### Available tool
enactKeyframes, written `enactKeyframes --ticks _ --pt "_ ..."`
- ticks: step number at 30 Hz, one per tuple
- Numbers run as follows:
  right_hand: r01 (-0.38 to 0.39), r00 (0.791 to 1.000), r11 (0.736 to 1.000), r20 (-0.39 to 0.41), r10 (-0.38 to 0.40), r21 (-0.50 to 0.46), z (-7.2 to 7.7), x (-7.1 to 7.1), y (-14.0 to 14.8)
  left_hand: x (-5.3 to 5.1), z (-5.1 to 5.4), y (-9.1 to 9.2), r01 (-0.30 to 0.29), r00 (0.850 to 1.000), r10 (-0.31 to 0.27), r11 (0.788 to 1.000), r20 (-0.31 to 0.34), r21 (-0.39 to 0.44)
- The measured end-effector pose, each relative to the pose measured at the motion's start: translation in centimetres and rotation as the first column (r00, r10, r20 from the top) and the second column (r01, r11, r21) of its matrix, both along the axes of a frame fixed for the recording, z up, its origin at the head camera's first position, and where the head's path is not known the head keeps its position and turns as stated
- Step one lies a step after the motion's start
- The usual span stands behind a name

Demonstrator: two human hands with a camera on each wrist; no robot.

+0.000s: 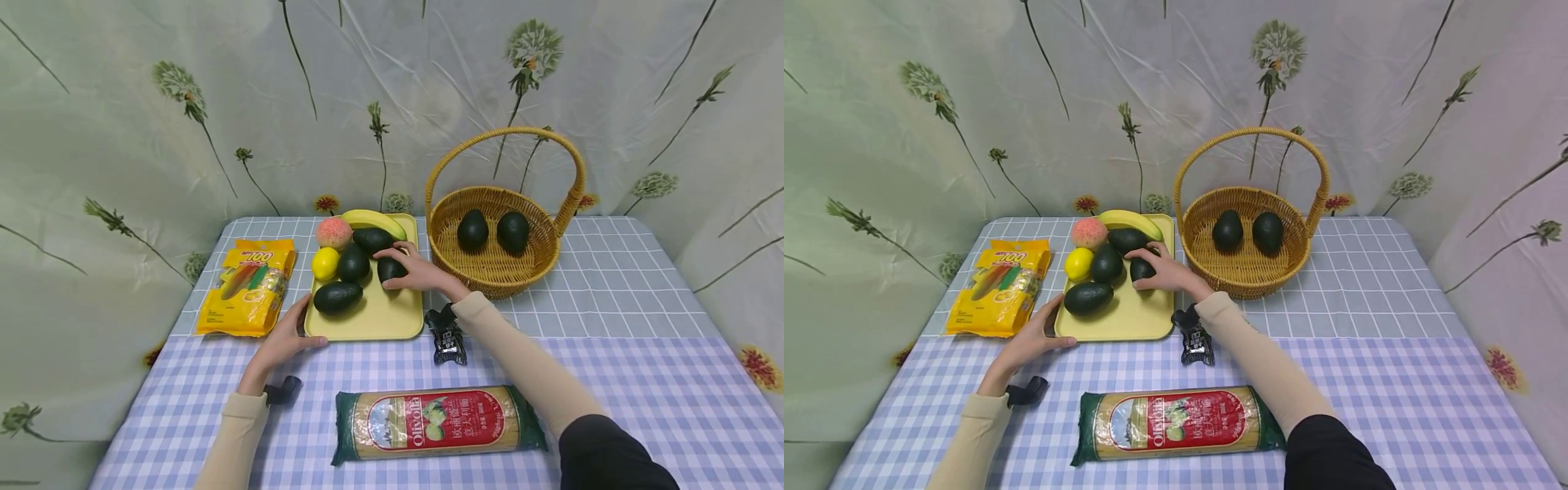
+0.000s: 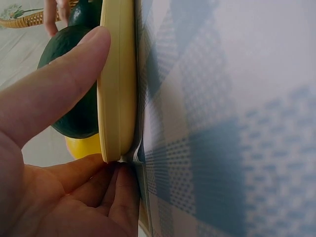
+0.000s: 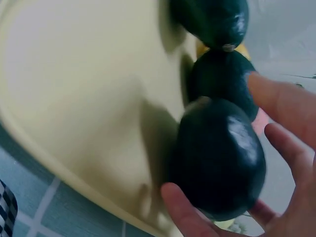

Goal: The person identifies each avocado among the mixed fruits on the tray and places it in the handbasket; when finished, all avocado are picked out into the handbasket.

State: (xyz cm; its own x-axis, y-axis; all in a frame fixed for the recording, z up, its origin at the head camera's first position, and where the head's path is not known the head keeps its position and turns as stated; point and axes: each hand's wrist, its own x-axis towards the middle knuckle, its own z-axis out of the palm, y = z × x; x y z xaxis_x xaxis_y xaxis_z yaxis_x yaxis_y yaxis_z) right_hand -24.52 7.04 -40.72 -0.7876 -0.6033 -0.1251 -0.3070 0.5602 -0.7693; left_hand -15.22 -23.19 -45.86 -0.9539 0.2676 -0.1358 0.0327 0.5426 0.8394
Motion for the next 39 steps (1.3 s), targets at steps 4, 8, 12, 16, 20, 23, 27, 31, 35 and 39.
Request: enactKeyframes --ticks 4,8,12,16,20,23,27,31,35,39 --pt "0.056 0.998 0.998 -0.004 -0.055 0.004 -0.3 -0.1 -0.3 0.1 0.2 0.1 0.000 1.000 0.000 1.000 -0.001 -0.010" --pt "0.070 0.997 0.997 -0.016 -0.071 -0.032 -0.5 0.1 -0.3 0.1 0.2 0.1 0.002 1.000 -0.002 1.000 0.001 -0.012" --pt "0.040 0.998 0.995 -0.047 -0.044 -0.092 0.0 0.4 0.2 0.1 0.1 0.0 0.006 1.000 -0.006 1.000 -0.004 -0.015" --pt "-0.008 0.998 0.982 -0.063 -0.004 -0.188 1.3 0.7 1.3 0.1 -0.1 0.0 0.007 1.000 -0.007 1.000 -0.013 -0.007" --pt "-0.053 0.997 0.959 -0.060 0.038 -0.278 3.0 1.1 2.9 0.1 -0.1 0.0 0.008 1.000 -0.008 1.000 -0.017 0.005" --pt "-0.065 0.997 0.952 -0.061 0.049 -0.300 4.0 1.2 4.6 0.1 -0.2 -0.1 0.009 1.000 -0.009 1.000 -0.018 0.000" --pt "-0.039 0.999 0.950 -0.038 0.028 -0.310 4.6 1.1 7.4 0.0 -0.4 -0.2 0.007 1.000 -0.008 1.000 -0.014 -0.011" --pt "0.035 0.999 0.950 -0.003 -0.038 -0.309 4.9 0.9 10.5 0.0 -0.3 -0.1 0.007 1.000 -0.007 1.000 0.000 -0.011" --pt "0.125 0.992 0.947 0.038 -0.119 -0.298 4.6 0.7 13.1 0.0 -0.2 -0.1 0.009 1.000 -0.009 1.000 -0.001 -0.008" --pt "0.195 0.980 0.943 0.082 -0.180 -0.269 3.9 0.6 15.0 0.0 -0.2 -0.1 0.011 1.000 -0.012 1.000 -0.011 -0.018"
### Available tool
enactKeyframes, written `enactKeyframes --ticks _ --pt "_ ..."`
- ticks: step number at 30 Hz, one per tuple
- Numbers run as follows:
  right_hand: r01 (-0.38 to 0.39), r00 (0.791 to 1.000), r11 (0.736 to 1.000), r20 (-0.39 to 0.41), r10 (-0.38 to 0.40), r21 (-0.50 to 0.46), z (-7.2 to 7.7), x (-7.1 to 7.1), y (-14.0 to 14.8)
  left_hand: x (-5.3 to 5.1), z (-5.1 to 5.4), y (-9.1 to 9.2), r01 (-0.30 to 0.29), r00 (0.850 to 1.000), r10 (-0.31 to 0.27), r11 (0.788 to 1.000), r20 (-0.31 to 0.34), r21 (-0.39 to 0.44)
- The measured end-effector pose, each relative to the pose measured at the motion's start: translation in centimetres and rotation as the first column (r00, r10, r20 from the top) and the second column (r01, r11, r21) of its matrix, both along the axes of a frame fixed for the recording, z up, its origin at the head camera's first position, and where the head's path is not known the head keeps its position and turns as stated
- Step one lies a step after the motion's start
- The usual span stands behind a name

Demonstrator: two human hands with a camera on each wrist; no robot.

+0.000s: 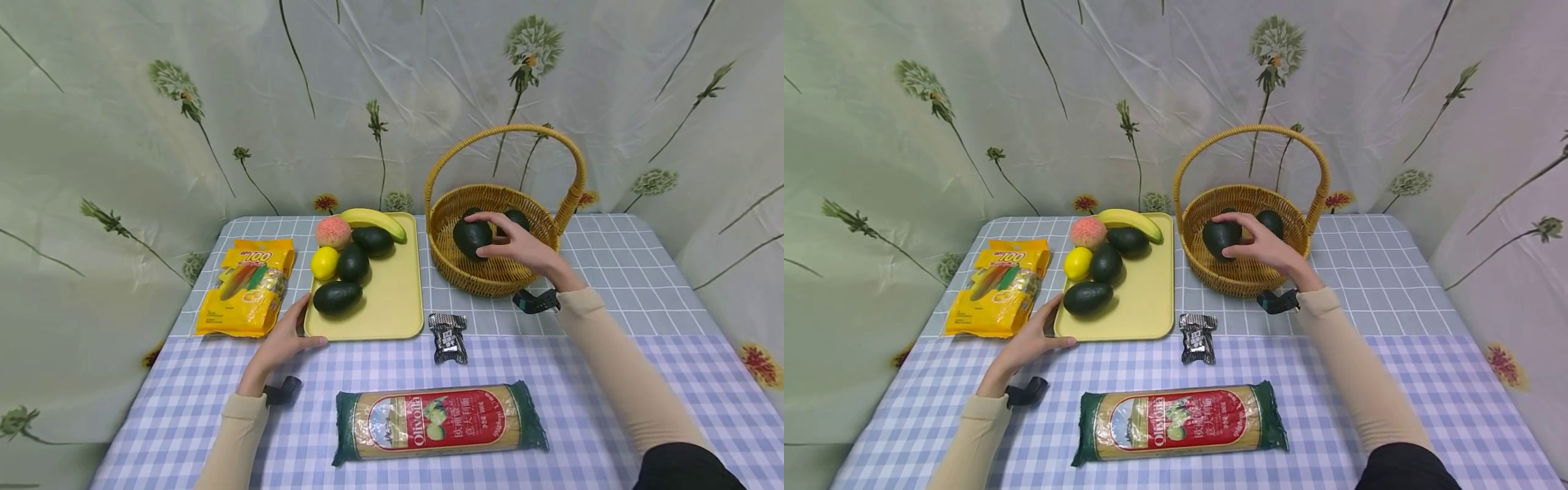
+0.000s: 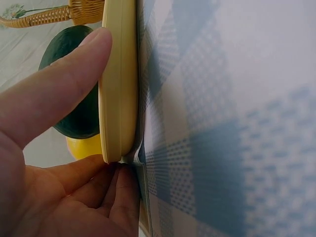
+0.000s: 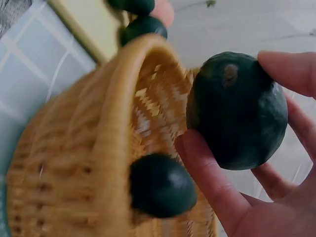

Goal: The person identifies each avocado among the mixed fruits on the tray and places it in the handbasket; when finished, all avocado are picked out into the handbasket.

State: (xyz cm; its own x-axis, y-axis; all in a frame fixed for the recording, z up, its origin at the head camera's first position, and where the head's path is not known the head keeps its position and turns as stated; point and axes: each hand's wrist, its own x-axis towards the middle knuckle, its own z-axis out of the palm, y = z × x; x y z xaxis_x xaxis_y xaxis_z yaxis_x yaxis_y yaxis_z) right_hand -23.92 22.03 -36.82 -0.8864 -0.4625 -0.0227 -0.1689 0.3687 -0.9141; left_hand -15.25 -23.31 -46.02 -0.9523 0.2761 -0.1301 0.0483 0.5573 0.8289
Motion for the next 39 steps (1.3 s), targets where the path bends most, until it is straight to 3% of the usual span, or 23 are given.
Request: enactKeyframes --ticks 3,10,17,26,31,39 --pt "0.001 1.000 0.999 0.000 -0.001 0.036 -0.5 -0.1 0.8 0.2 0.5 0.2 -0.003 1.000 0.003 1.000 -0.003 0.003" --pt "-0.065 0.996 0.988 -0.055 0.074 0.140 -1.5 -0.6 1.3 1.4 3.7 1.6 0.006 1.000 -0.006 1.000 0.003 0.015" --pt "-0.129 0.989 0.978 -0.057 0.140 0.163 -2.0 -1.0 0.6 0.1 -0.3 -0.1 -0.006 1.000 0.006 1.000 0.003 0.008" --pt "-0.155 0.987 0.969 0.000 0.158 0.193 -2.1 -1.0 -0.4 0.0 -0.2 -0.1 0.003 1.000 -0.003 1.000 -0.008 0.015" --pt "-0.125 0.992 0.972 0.014 0.125 0.199 -1.8 -0.8 -0.4 0.0 -0.2 0.0 -0.003 1.000 0.003 1.000 0.007 0.014" --pt "-0.048 0.994 0.987 -0.089 0.063 0.154 -1.1 -0.1 0.2 0.1 -0.2 0.0 -0.005 1.000 0.005 1.000 -0.001 -0.003"
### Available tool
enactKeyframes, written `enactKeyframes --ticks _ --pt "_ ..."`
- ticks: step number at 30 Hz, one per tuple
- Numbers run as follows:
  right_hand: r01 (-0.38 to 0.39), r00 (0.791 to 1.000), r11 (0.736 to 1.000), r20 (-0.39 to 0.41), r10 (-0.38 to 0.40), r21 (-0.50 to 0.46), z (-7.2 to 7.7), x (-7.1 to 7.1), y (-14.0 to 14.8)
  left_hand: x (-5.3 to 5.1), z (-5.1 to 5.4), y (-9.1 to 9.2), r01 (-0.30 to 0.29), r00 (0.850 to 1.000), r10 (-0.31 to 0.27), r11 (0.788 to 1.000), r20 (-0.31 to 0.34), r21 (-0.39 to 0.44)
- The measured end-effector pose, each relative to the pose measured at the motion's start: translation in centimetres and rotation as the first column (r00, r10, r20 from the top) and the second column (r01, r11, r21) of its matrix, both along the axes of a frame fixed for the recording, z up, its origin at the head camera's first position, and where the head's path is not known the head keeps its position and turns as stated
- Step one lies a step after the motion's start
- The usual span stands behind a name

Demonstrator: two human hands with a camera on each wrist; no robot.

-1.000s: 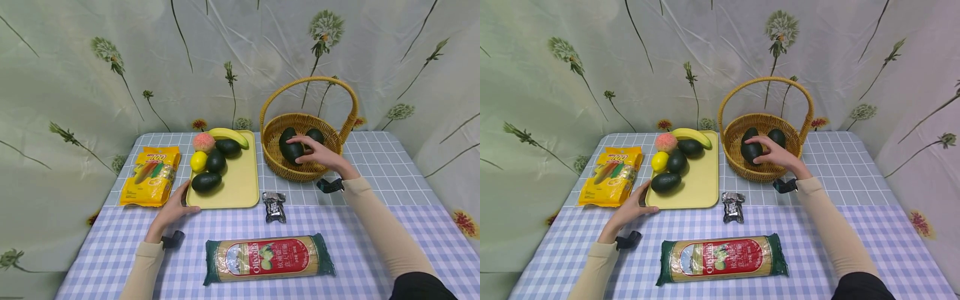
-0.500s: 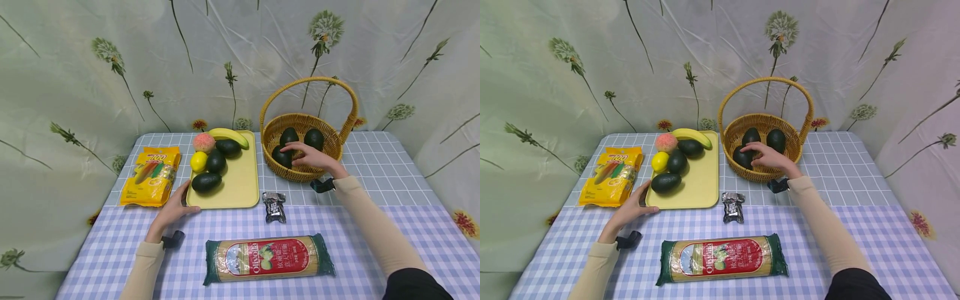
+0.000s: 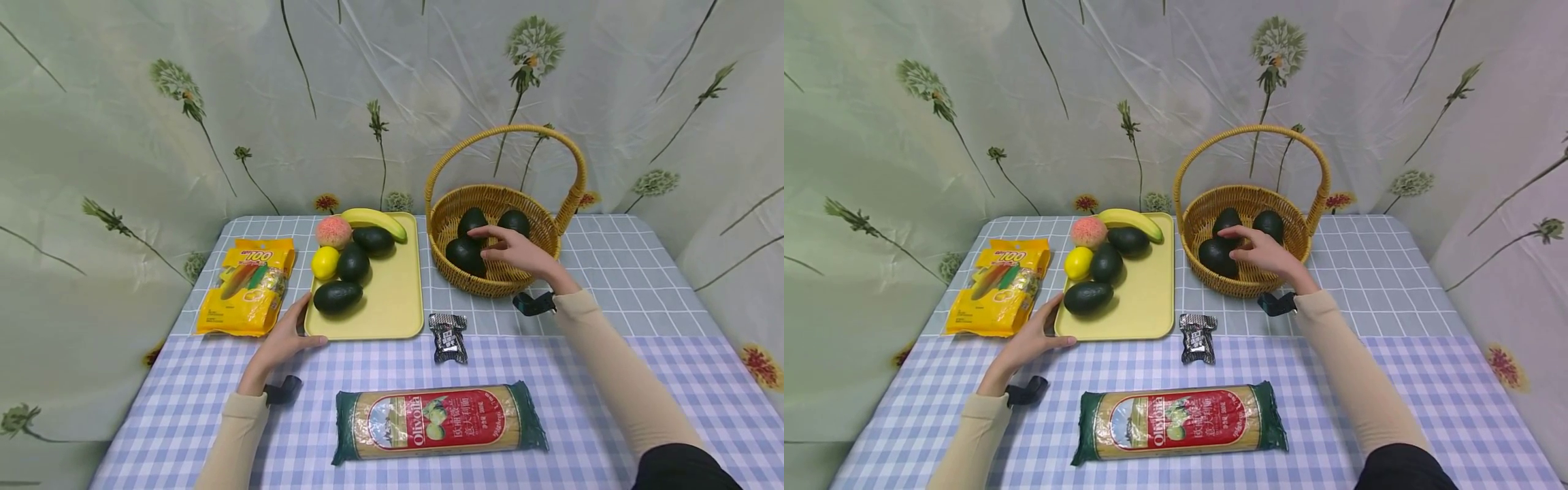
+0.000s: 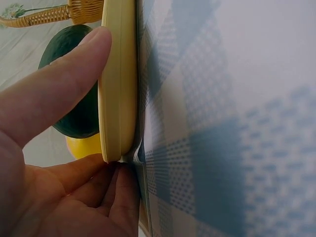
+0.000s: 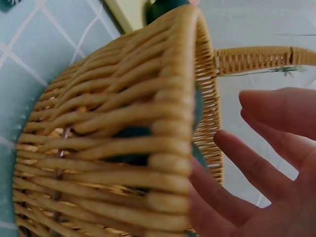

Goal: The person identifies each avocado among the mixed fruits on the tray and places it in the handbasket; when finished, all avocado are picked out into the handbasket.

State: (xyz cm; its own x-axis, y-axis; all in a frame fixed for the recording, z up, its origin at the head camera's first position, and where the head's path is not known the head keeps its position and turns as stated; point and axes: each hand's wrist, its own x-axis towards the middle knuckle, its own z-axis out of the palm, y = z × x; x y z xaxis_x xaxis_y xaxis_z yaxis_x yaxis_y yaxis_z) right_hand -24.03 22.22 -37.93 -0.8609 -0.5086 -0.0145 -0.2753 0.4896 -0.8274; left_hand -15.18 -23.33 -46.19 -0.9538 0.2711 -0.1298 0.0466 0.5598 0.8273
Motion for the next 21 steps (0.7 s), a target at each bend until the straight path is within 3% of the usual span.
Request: enactKeyframes --ticks 5,10,16,21 --pt "-0.024 1.000 0.996 -0.003 0.024 -0.081 0.5 0.4 -0.6 -0.1 0.0 0.1 -0.006 1.000 0.006 1.000 0.017 -0.015" --pt "-0.116 0.989 0.971 0.064 0.132 -0.211 1.0 1.0 -2.7 0.0 0.2 0.1 -0.004 1.000 0.004 1.000 0.017 -0.001" --pt "-0.258 0.960 0.929 0.041 0.278 -0.264 0.3 1.2 -6.8 -0.1 0.1 0.1 -0.004 1.000 0.004 1.000 0.018 0.006" --pt "-0.378 0.919 0.894 0.023 0.394 -0.240 -0.6 0.8 -11.0 -0.1 0.0 0.1 -0.003 1.000 0.003 1.000 0.019 0.010"
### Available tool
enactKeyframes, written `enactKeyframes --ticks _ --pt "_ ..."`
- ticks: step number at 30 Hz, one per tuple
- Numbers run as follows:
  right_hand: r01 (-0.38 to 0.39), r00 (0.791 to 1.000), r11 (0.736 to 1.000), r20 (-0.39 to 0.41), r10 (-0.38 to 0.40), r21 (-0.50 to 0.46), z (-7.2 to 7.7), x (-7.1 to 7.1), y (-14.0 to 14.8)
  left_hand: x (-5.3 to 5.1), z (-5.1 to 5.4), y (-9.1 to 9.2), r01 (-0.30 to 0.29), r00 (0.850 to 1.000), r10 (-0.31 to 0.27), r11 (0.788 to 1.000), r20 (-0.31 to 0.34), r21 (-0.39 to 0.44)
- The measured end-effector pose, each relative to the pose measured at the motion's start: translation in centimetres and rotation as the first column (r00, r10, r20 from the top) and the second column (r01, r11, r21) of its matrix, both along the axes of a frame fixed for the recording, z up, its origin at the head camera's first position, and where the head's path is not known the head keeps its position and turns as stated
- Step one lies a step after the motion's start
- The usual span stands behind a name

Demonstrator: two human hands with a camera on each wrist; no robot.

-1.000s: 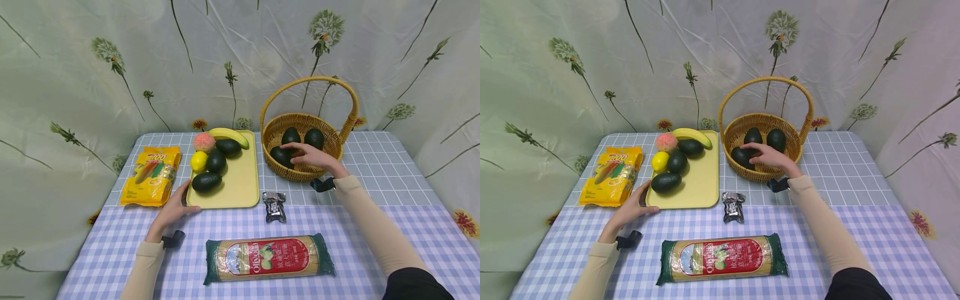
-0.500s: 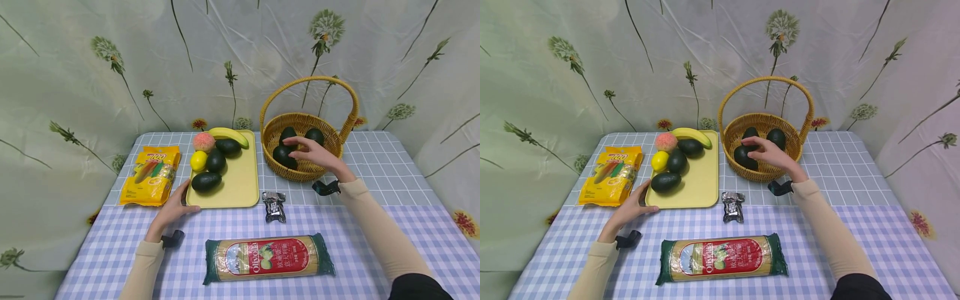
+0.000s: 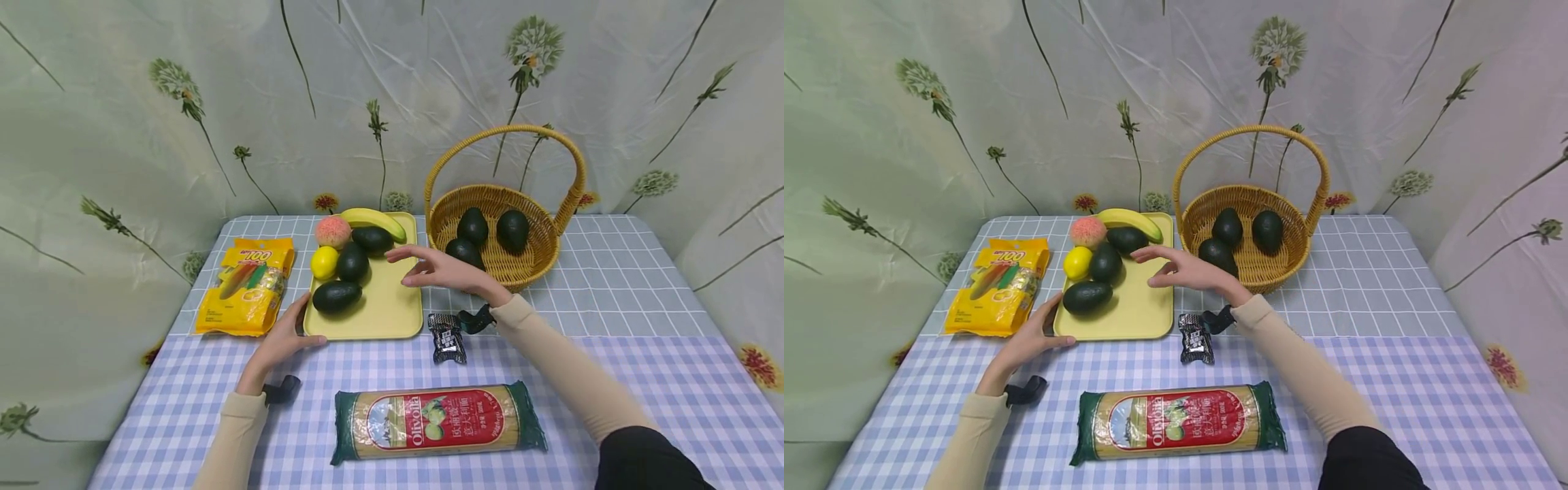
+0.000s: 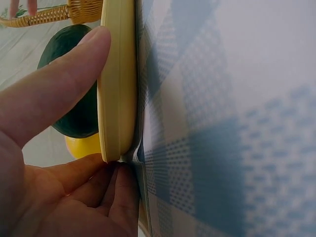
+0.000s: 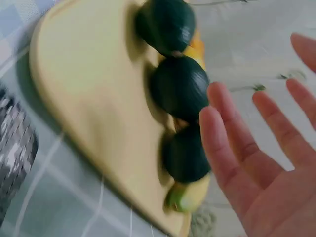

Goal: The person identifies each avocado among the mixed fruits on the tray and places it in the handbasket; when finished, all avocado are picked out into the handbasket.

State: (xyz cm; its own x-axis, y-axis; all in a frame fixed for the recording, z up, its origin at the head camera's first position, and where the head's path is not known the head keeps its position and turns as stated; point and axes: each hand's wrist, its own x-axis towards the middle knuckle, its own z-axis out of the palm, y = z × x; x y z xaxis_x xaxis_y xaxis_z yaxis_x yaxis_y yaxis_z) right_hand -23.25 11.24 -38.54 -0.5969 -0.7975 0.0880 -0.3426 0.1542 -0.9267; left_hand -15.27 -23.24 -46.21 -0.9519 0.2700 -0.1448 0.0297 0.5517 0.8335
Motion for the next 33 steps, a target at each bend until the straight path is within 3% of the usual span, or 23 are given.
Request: enactKeyframes --ticks 5,10,16,19,23,29,33 --pt "-0.124 0.991 0.991 -0.035 0.126 0.058 -0.5 -0.7 -3.9 0.0 -0.1 -0.1 0.005 1.000 -0.005 1.000 -0.010 0.010" --pt "-0.220 0.966 0.964 -0.107 0.237 0.152 -0.7 -1.6 -7.0 0.1 -0.1 -0.1 0.005 1.000 -0.005 1.000 -0.008 0.007" --pt "-0.245 0.931 0.927 -0.198 0.307 0.285 -1.0 -1.7 -9.7 0.0 -0.1 -0.1 -0.003 1.000 0.003 1.000 0.010 0.009" --pt "-0.225 0.923 0.912 -0.226 0.312 0.343 -1.3 -1.6 -10.6 0.0 -0.1 -0.2 0.001 1.000 -0.001 1.000 0.007 0.010" --pt "-0.169 0.930 0.897 -0.237 0.283 0.408 -1.7 -1.2 -11.6 0.1 -0.1 -0.2 0.007 1.000 -0.007 1.000 0.009 0.012" --pt "-0.041 0.940 0.917 -0.297 0.170 0.396 -2.1 -0.4 -12.3 0.1 -0.1 -0.2 0.011 1.000 -0.012 1.000 0.009 0.016" --pt "-0.020 0.942 0.937 -0.308 0.135 0.348 -2.1 -0.3 -11.9 0.1 -0.1 -0.3 0.011 1.000 -0.011 1.000 0.006 0.010"
